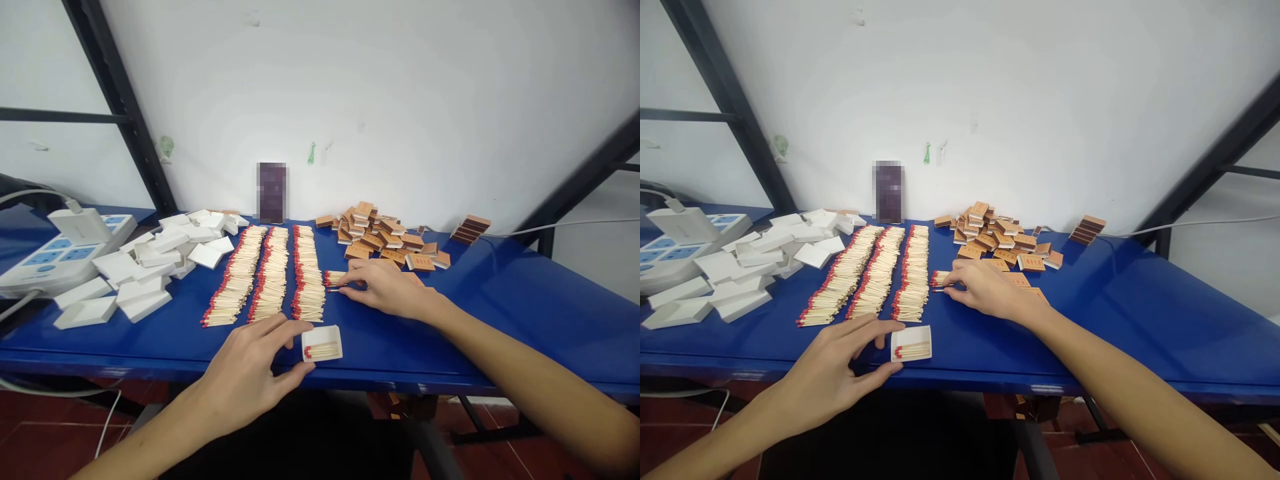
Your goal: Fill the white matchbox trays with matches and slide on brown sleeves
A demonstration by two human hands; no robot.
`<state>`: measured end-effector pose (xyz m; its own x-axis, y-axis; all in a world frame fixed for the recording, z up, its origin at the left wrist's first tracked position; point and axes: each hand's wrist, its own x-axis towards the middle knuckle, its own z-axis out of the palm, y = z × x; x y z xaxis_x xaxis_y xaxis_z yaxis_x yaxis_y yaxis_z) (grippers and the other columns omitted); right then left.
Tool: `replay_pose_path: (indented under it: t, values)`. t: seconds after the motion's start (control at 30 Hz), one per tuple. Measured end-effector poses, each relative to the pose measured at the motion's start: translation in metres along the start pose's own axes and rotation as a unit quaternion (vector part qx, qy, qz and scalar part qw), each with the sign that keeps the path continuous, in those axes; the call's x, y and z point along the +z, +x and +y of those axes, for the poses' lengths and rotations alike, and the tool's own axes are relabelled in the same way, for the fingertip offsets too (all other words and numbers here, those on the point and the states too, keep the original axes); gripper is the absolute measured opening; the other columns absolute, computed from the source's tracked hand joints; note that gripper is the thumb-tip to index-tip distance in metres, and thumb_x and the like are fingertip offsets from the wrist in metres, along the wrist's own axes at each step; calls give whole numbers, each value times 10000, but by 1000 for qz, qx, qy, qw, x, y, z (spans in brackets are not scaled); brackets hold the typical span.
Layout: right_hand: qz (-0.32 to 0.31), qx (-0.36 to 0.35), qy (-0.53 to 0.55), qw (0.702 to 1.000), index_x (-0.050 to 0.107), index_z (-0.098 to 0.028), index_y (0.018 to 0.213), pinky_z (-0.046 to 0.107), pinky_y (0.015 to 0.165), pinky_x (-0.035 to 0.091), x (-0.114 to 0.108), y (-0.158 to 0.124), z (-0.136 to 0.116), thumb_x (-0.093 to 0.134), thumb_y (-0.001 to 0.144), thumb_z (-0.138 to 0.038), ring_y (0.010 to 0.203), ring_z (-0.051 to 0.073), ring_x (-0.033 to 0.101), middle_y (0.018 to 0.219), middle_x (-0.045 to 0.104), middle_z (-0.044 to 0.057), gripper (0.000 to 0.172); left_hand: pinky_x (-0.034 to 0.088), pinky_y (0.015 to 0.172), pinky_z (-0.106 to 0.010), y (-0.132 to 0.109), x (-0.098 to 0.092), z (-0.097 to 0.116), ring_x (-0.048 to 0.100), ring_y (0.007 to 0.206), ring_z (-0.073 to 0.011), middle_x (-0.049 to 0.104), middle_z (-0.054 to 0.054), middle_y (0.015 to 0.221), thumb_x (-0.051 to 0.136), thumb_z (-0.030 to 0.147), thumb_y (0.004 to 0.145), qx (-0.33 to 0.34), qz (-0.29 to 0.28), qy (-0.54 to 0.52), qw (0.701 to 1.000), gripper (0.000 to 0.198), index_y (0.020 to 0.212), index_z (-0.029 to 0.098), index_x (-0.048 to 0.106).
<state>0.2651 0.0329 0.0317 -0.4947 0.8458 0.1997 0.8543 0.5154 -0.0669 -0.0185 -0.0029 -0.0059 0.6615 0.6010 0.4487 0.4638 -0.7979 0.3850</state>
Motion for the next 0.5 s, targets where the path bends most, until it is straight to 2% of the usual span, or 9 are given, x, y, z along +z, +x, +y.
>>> replay_pose_path:
  t: [0.13,0.27,0.4,0.5]
  values:
    - [1,4,18,1000,764,-215,983,266,610,329,2,1,1,575,946,-282,701,154,558,798,638,39,204,458,595,-252,-1,0,-1,590,678,-129,638,13,920,645,315,913,-3,-4,4,1000,324,1227,283,576]
    - [-4,25,81,996,742,-185,914,251,609,351,-2,2,-3,565,923,-240,681,140,571,786,676,30,185,468,619,-254,-1,0,-1,604,703,-134,643,4,930,639,316,919,-5,-5,3,1000,327,1237,279,575]
    - [-62,57,125,989,682,-169,871,243,531,307,-8,2,-6,519,923,-256,529,113,469,630,582,-16,192,466,618,-256,0,0,0,595,683,-134,644,3,915,642,314,917,-1,-5,6,1000,327,1236,273,577]
    - [-83,49,130,987,641,-158,898,247,543,311,-10,0,-8,475,940,-261,528,111,431,649,541,-19,200,459,613,-256,0,0,0,584,665,-130,645,8,910,645,310,915,2,-1,3,1000,322,1227,275,577]
